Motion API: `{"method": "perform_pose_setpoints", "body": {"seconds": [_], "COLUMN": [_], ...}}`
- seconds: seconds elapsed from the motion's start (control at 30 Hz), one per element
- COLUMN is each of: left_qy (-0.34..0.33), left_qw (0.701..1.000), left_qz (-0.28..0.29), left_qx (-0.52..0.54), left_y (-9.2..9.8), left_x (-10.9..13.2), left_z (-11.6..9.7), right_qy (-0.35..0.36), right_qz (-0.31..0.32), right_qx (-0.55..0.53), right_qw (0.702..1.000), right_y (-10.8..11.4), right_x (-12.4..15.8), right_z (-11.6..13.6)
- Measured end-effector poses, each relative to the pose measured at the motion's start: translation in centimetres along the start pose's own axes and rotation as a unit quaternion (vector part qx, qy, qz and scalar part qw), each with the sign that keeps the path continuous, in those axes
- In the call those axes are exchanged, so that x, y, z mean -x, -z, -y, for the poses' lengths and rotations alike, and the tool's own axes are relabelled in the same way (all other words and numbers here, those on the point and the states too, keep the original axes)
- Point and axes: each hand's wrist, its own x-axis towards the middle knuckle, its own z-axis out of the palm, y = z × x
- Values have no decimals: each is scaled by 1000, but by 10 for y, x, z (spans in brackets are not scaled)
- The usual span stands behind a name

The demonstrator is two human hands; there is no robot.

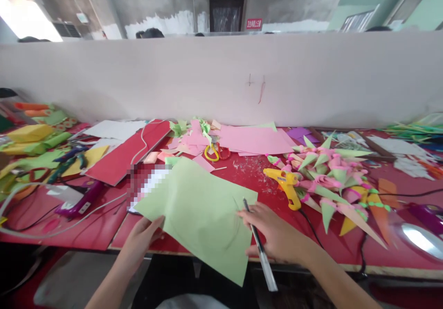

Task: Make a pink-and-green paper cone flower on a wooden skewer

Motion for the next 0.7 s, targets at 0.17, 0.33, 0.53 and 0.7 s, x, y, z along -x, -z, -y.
{"method": "perform_pose_setpoints", "body": {"seconds": [0.17, 0.33, 0.53, 0.7], "left_qy": [43, 95, 100, 117], "left_qw": [990, 976, 955, 960], "left_qz": [-57, -72, -76, -69], "left_qx": [121, 181, 269, 246], "left_y": [-15, -37, -52, -36], "left_x": [15, 31, 41, 50], "left_z": [7, 24, 37, 45], "right_qy": [-28, -56, 43, 45], "right_qz": [-112, -192, -203, -264], "right_qx": [-99, 37, 135, 176], "right_qw": [988, 979, 969, 947], "right_y": [-22, -60, -78, -85], "right_x": [-6, -16, -11, -18], "right_z": [18, 31, 42, 41]}}
